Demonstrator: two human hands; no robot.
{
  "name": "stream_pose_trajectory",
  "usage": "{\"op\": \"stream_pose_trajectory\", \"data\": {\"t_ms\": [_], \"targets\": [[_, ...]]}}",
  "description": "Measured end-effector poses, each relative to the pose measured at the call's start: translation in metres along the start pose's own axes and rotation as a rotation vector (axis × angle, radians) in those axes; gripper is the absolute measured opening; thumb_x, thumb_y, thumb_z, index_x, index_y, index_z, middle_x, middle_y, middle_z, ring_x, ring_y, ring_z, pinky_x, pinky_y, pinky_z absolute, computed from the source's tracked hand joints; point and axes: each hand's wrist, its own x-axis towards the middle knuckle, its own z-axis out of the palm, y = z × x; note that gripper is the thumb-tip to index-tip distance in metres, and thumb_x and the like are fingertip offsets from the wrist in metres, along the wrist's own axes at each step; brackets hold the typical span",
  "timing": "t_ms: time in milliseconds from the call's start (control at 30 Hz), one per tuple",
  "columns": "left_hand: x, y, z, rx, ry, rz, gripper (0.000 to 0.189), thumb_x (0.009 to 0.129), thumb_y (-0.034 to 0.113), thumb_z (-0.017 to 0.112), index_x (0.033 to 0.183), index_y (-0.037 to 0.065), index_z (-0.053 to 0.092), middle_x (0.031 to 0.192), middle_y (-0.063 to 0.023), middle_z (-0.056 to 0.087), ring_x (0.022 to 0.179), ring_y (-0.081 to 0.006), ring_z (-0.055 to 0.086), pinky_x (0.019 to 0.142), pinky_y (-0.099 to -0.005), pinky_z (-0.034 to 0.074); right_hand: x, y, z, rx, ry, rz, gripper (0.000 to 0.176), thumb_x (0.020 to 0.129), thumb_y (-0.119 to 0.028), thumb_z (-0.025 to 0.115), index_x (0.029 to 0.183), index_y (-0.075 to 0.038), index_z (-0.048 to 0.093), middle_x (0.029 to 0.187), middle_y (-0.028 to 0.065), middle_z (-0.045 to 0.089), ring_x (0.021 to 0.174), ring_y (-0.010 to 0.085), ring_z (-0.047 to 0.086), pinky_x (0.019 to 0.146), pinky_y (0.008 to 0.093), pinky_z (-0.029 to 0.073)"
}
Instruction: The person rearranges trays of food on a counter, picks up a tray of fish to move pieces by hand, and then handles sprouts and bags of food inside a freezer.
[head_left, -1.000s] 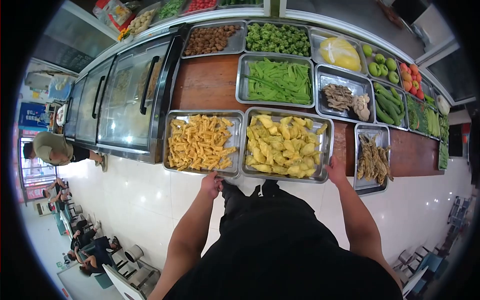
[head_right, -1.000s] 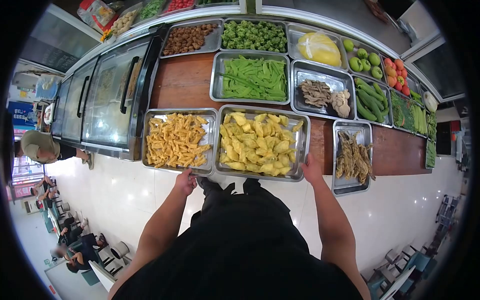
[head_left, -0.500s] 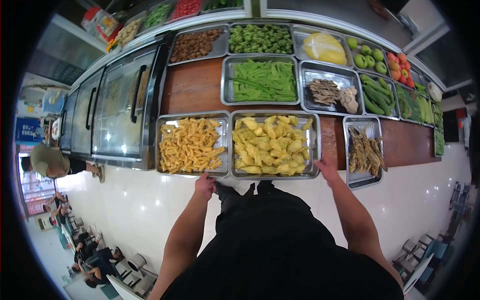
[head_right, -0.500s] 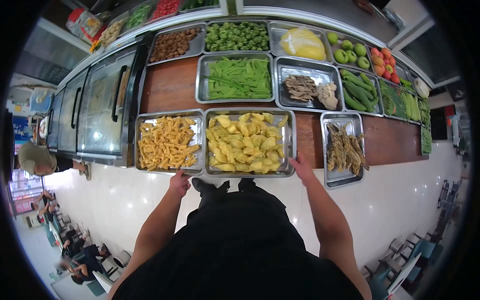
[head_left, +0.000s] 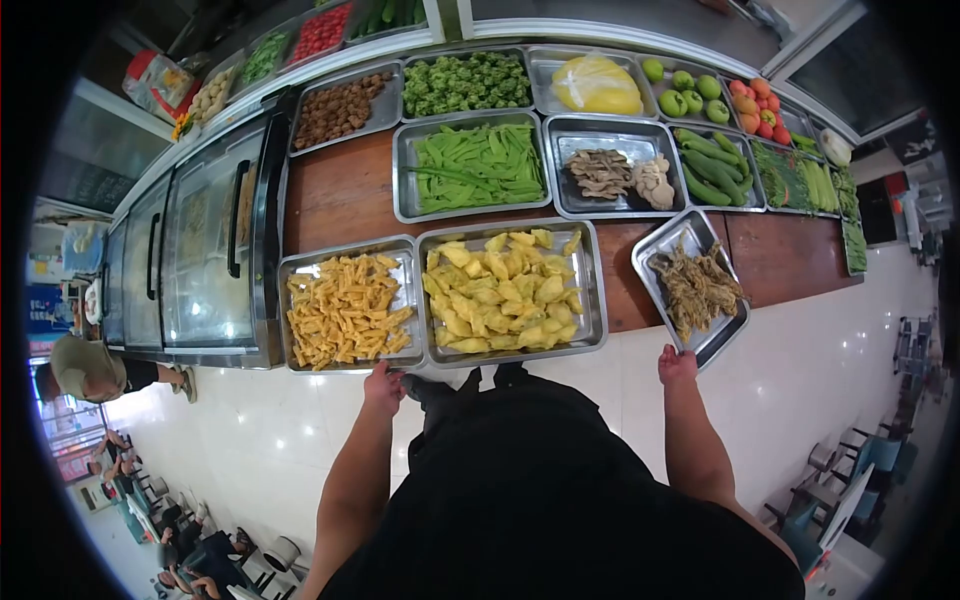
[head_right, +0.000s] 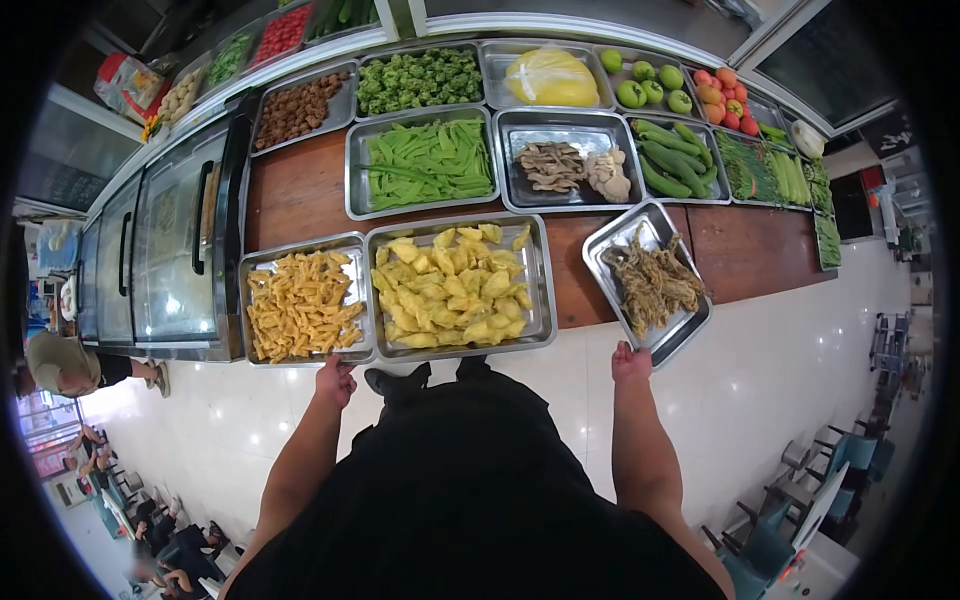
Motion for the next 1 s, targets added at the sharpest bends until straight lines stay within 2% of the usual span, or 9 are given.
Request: {"op": "stream_pose_trajectory", "data": {"t_ms": [133, 233, 467, 633, 867, 1000], "targets": [[-0.006, 0.001, 0.003, -0.010, -0.005, 0.013, 0.029, 0.095, 0.037, 0.050, 0.113, 0.013, 0.049, 0.085, -0.0091, 0.062, 0.051, -0.0132, 0.041, 0.050, -0.0306, 0.039, 0.003, -0.029, -0.028, -0.213, 0.018, -0.124, 0.037, 0.097, -0.035, 0.035, 0.116, -0.009, 0.052, 0.084, 0.0086, 0.064, 0.070, 0.0234, 0.064, 0.054, 0.0311, 0.049], [-0.012, 0.001, 0.005, -0.006, -0.001, 0.003, 0.028, 0.095, 0.037, 0.050, 0.111, 0.014, 0.050, 0.085, -0.0090, 0.062, 0.050, -0.0126, 0.040, 0.050, -0.0296, 0.039, 0.007, -0.058, -0.032, -0.257, -0.063, -0.172, 0.033, 0.097, -0.033, 0.040, 0.112, -0.008, 0.055, 0.081, 0.0090, 0.064, 0.067, 0.0230, 0.064, 0.055, 0.0306, 0.052], [-0.028, 0.004, 0.012, 0.066, -0.006, 0.009, 0.029, 0.095, 0.036, 0.053, 0.108, 0.010, 0.052, 0.089, -0.0114, 0.067, 0.045, -0.0098, 0.033, 0.047, -0.0277, 0.036, 0.041, -0.096, 0.012, -0.527, -0.238, -0.196, 0.030, 0.096, -0.032, 0.045, 0.102, -0.005, 0.057, 0.083, 0.0083, 0.062, 0.066, 0.0195, 0.061, 0.058, 0.0308, 0.054], [-0.032, 0.003, 0.014, 0.084, 0.000, 0.007, 0.027, 0.095, 0.035, 0.053, 0.106, 0.010, 0.052, 0.088, -0.0127, 0.067, 0.044, -0.0091, 0.031, 0.046, -0.0273, 0.035, 0.028, -0.092, 0.051, -0.739, -0.358, -0.192, 0.030, 0.098, -0.032, 0.043, 0.102, -0.006, 0.056, 0.087, 0.0092, 0.061, 0.077, 0.0219, 0.062, 0.070, 0.0364, 0.053], [-0.034, 0.004, 0.018, 0.097, 0.004, 0.012, 0.025, 0.096, 0.035, 0.052, 0.101, 0.010, 0.052, 0.086, -0.0124, 0.067, 0.042, -0.0096, 0.030, 0.043, -0.0273, 0.033, 0.030, -0.095, 0.053, -0.722, -0.403, -0.164, 0.030, 0.097, -0.033, 0.043, 0.104, -0.006, 0.054, 0.086, 0.0091, 0.059, 0.076, 0.0241, 0.060, 0.072, 0.0387, 0.052], [-0.031, 0.004, 0.015, 0.125, 0.000, 0.004, 0.025, 0.097, 0.034, 0.051, 0.101, 0.010, 0.052, 0.088, -0.0128, 0.068, 0.042, -0.0097, 0.030, 0.044, -0.0275, 0.034, 0.029, -0.092, 0.057, -0.725, -0.333, -0.192, 0.033, 0.100, -0.035, 0.039, 0.105, -0.004, 0.051, 0.084, 0.0101, 0.057, 0.075, 0.0263, 0.061, 0.069, 0.0403, 0.052]]}}
